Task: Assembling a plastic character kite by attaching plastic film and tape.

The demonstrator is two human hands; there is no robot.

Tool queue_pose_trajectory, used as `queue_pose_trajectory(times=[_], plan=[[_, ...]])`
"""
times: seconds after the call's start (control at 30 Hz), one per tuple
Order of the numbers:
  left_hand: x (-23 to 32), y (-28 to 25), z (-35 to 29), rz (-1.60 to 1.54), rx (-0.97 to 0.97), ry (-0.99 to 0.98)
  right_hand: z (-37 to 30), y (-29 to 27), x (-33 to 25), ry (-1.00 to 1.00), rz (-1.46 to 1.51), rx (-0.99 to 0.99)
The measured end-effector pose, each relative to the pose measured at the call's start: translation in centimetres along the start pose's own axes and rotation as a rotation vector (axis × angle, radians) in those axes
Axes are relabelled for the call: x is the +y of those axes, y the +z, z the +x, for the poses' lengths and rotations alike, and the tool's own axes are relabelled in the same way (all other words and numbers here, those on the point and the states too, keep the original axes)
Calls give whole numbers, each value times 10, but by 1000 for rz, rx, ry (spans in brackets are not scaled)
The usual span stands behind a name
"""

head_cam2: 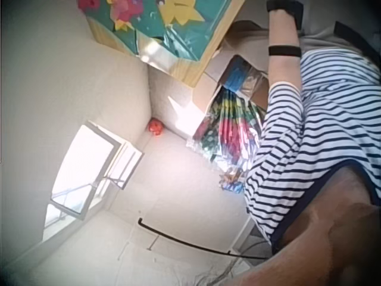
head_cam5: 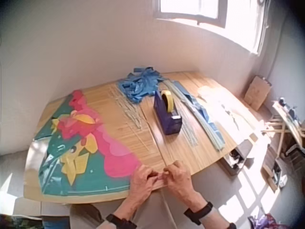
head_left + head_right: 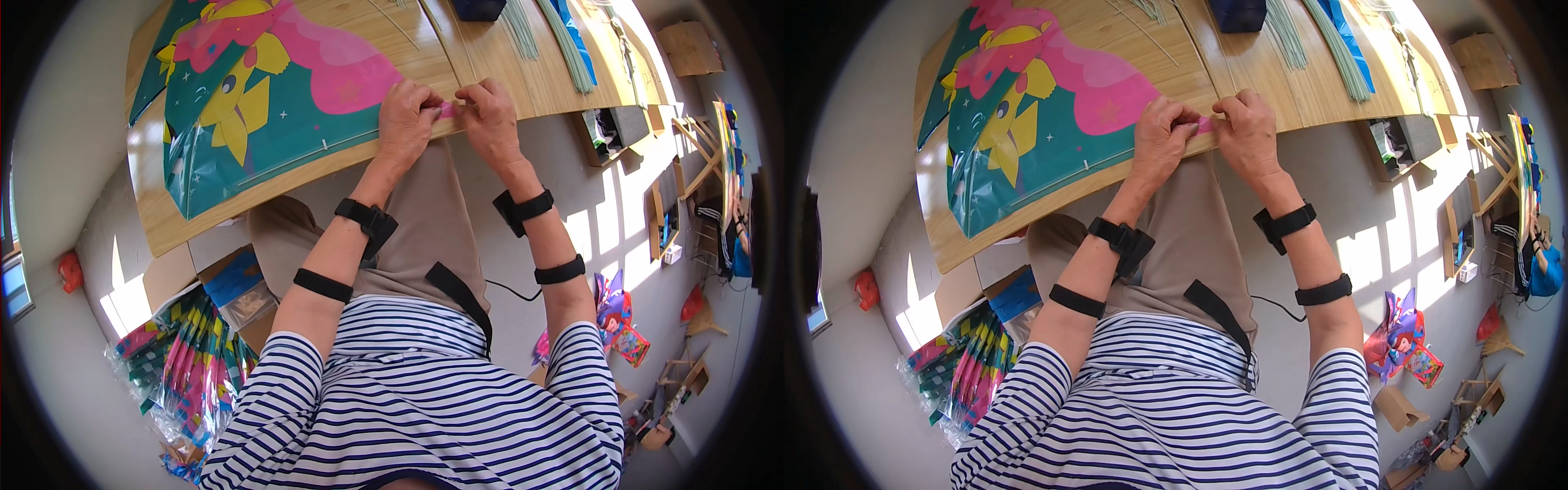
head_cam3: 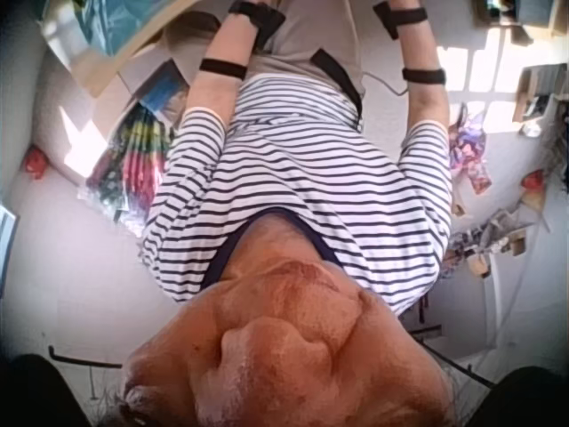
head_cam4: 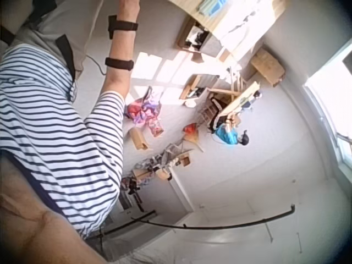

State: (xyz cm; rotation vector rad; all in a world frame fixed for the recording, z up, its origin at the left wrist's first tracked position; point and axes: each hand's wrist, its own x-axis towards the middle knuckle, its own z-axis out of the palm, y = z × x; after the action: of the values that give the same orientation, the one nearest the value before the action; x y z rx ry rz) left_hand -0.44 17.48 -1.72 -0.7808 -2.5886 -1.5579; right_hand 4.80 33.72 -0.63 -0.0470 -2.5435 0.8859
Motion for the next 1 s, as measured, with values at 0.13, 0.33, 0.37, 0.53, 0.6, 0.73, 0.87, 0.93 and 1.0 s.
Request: queue_pose_trajectory(times=[0.13,0.33,0.37,0.53,0.6,0.73,0.87,0.93,1.0], plan=[[0,0,1,9,5,15,1,0,0,-18,-35,3],[1,-1,1,4,3,22,-5,-3,-3,-64,-77,18],[0,0,0,-5,6,22,-9,-4,-6,-83,-95,14],[-2,0,2,-54,1,38,-29,-6,-31,-155,-152,4],[-3,0,2,-105,-3,15,-33,-6,-32,-148,-157,-5],[-1,-5,0,-177,-23,-64,-35,-10,-29,-114,-154,-7],[3,-10,-3,-295,-19,-108,-30,-8,-25,-31,-67,42],[1,-10,-4,-367,-17,-137,-25,-7,-22,0,-46,61],[1,-11,-5,-405,-4,-158,-20,-5,-20,24,-34,71]])
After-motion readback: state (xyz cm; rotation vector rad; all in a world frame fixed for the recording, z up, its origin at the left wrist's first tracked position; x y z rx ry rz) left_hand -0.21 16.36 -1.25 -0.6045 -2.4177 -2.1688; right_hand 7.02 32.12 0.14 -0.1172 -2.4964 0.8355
